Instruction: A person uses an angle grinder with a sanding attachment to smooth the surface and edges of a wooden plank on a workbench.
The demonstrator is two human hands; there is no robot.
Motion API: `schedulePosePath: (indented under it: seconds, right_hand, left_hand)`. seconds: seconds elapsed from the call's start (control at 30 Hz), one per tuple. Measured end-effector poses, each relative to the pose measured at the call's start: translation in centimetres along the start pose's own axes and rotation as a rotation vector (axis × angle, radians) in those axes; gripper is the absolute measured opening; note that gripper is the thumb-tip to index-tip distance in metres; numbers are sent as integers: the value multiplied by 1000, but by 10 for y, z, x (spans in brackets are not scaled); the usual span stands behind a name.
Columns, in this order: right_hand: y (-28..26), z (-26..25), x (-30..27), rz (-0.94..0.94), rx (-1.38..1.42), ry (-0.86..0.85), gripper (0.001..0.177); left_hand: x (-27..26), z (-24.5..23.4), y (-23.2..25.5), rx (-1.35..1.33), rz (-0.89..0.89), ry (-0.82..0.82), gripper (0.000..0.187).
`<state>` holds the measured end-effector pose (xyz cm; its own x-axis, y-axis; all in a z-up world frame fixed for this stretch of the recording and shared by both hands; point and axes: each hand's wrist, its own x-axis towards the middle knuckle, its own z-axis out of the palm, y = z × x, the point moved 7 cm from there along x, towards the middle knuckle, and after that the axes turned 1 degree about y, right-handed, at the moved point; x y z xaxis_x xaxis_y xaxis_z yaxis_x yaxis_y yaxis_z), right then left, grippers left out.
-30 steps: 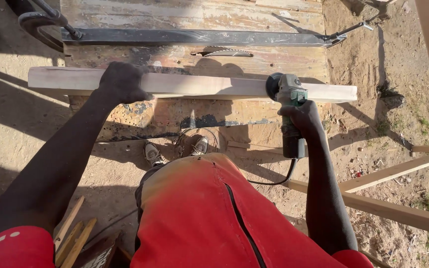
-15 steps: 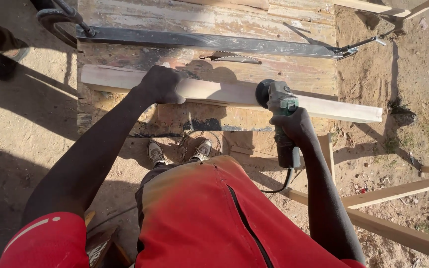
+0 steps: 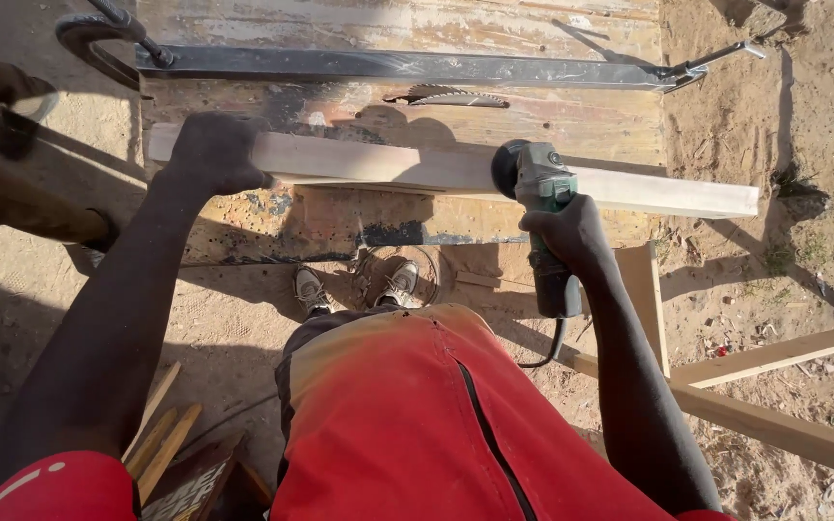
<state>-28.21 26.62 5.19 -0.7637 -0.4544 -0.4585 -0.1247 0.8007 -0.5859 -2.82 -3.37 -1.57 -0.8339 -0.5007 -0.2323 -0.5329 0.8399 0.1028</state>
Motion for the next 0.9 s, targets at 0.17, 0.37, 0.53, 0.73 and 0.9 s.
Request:
schedulePosePath:
  seconds: [0.17, 0.37, 0.53, 0.73, 0.9]
  right_hand:
    - [-37, 57, -8, -102, -33, -131, 30]
    - [-14, 16, 7, -99, -45, -49, 33]
    - [37, -67, 22, 42, 37, 158, 26]
    - [52, -68, 7, 246, 106, 195, 19]
    - [-8, 29, -17, 18, -16, 4, 16]
  left_hand:
    - [2, 4, -6, 39, 3, -54, 58]
    - [10, 11, -11, 23, 3, -64, 69]
    - [10, 12, -12, 52, -23, -78, 60]
    - [11, 17, -3, 120, 105, -5, 65]
    - [4, 21, 1, 206, 171, 231, 49]
